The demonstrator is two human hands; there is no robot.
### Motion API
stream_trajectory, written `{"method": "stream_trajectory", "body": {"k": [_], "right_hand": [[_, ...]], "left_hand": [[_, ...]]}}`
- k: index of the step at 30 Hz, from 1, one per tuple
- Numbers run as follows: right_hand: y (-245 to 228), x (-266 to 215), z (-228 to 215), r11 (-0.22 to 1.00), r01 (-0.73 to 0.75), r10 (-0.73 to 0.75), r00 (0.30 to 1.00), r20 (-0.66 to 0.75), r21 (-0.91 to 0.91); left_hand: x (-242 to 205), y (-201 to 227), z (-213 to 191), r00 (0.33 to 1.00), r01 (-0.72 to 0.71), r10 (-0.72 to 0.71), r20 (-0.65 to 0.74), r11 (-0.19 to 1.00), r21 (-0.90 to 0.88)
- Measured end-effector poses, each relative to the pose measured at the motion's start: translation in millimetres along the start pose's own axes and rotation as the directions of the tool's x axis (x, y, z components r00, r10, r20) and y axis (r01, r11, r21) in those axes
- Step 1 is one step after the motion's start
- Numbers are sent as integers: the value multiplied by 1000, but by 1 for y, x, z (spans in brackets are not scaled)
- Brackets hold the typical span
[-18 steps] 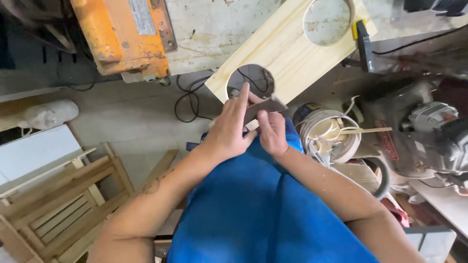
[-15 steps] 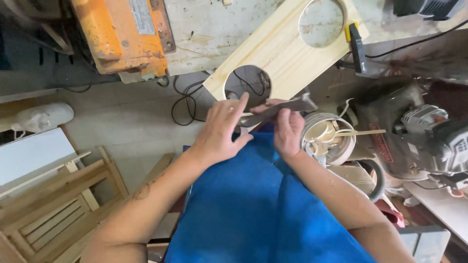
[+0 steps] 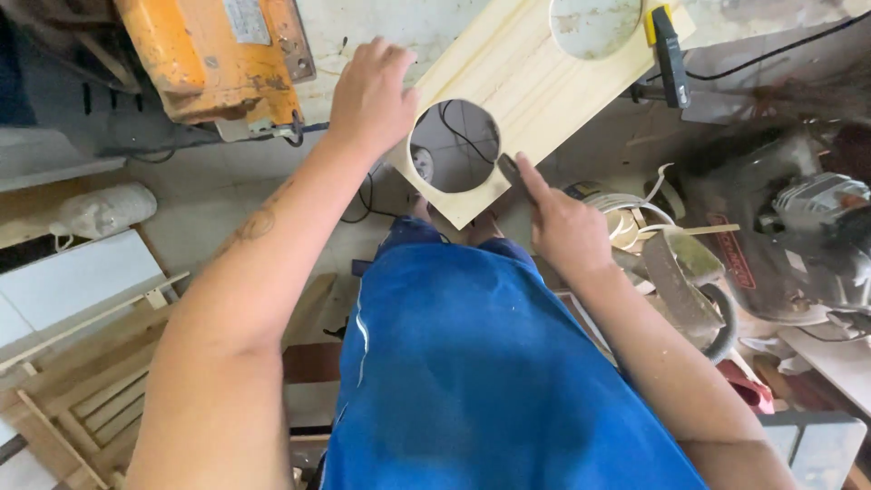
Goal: The person is using a piece of sandpaper to smooth the inner edges of circular holes cut into a wooden board.
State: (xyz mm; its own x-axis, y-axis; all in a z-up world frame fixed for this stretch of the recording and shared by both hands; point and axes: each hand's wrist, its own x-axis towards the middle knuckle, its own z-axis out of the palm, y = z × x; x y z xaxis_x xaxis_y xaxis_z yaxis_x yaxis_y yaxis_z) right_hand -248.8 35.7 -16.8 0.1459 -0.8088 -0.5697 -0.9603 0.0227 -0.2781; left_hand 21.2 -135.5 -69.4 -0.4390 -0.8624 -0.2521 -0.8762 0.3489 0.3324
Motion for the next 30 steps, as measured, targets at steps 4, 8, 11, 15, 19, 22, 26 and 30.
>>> {"method": "stream_trajectory", "body": {"k": [4,8,11,15,19,22,26,30], "right_hand": [[-29,17,34,996,-82,83,993,81,-18],[-57,40,63,979,-51,29,993,-115,-198],[-83,62,60,989,-24,8,994,-113,-148],[-97,85,77,990,39,-24,994,104,-137],[-92,93,70,994,64,-40,969,245,-88],[-107,101,37,999,-3,-16,874,486,40],[-123,109,10,943,-313,151,700,698,110],[-142,118,-14,871,-451,157,627,763,192]], "left_hand": [[57,14,30,972,-225,229,-56,972,68],[90,26,73,941,-326,324,-94,945,-11],[96,24,74,926,-372,375,-52,927,51],[98,9,69,893,-448,450,-2,890,83],[96,5,64,879,-465,467,-95,884,43],[98,5,67,881,-454,457,-122,889,56],[98,6,74,882,-443,447,-148,894,62],[99,5,72,894,-444,441,-84,896,-18]]}}
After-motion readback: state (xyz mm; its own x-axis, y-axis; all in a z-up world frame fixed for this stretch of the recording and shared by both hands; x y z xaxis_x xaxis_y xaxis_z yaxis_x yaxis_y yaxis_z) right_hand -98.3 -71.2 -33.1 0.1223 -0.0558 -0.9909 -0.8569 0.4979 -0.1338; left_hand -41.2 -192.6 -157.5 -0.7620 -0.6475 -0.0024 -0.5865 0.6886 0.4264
